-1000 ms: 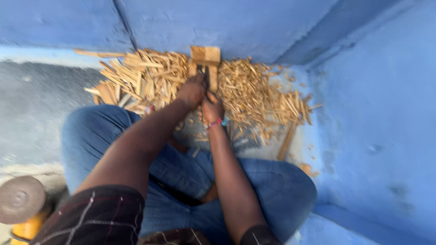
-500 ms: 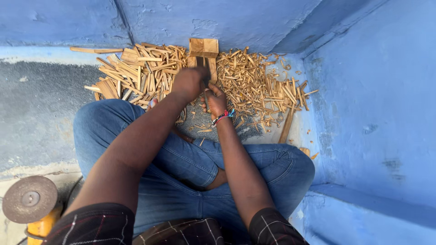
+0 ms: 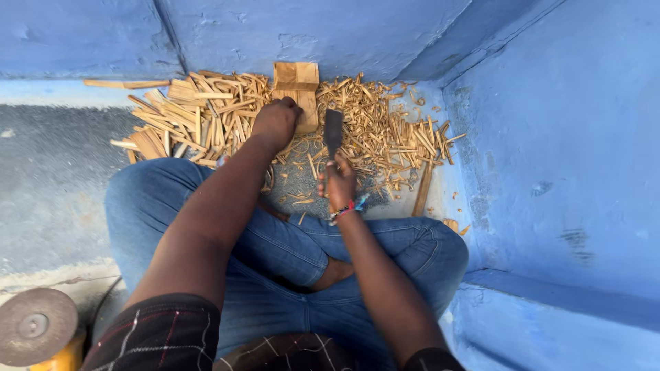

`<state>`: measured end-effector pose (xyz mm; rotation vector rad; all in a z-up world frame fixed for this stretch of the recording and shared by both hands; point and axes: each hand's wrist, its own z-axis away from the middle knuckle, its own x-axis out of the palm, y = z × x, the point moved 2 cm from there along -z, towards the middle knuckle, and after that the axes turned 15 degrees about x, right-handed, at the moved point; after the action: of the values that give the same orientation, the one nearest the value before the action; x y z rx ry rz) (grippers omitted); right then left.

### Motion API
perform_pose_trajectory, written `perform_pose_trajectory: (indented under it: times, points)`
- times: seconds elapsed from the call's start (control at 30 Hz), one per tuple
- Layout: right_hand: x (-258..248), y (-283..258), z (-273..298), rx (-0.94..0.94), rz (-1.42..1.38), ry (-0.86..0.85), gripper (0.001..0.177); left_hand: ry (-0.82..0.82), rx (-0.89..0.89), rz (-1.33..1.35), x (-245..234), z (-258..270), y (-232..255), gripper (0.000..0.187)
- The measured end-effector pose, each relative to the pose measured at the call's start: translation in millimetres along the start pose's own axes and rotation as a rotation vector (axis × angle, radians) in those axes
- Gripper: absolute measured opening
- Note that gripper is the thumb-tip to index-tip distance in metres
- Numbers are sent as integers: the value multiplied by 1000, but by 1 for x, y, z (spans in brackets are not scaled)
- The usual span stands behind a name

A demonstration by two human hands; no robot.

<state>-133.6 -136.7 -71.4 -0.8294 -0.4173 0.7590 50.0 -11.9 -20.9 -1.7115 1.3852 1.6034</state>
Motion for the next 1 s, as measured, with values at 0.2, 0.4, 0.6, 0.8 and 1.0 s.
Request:
perform_pose_trajectory:
  times: [0.2, 0.4, 0.6, 0.8, 1.0]
  points:
    - [19, -4, -11, 52, 8, -43, 49, 36, 76, -96, 21, 7, -14, 24]
    - [20, -8, -3, 62, 57, -75, 53, 158, -11, -48, 30, 14, -8, 25]
    - [25, -8, 9, 48, 113, -166, 56, 104, -55, -49, 26, 14, -4, 25]
    - [21, -8, 31, 79, 160, -135, 66, 103, -39, -95, 30, 12, -5, 40]
    - [27, -6, 57, 57, 251, -116, 58, -41, -78, -102, 14, 9, -6, 43]
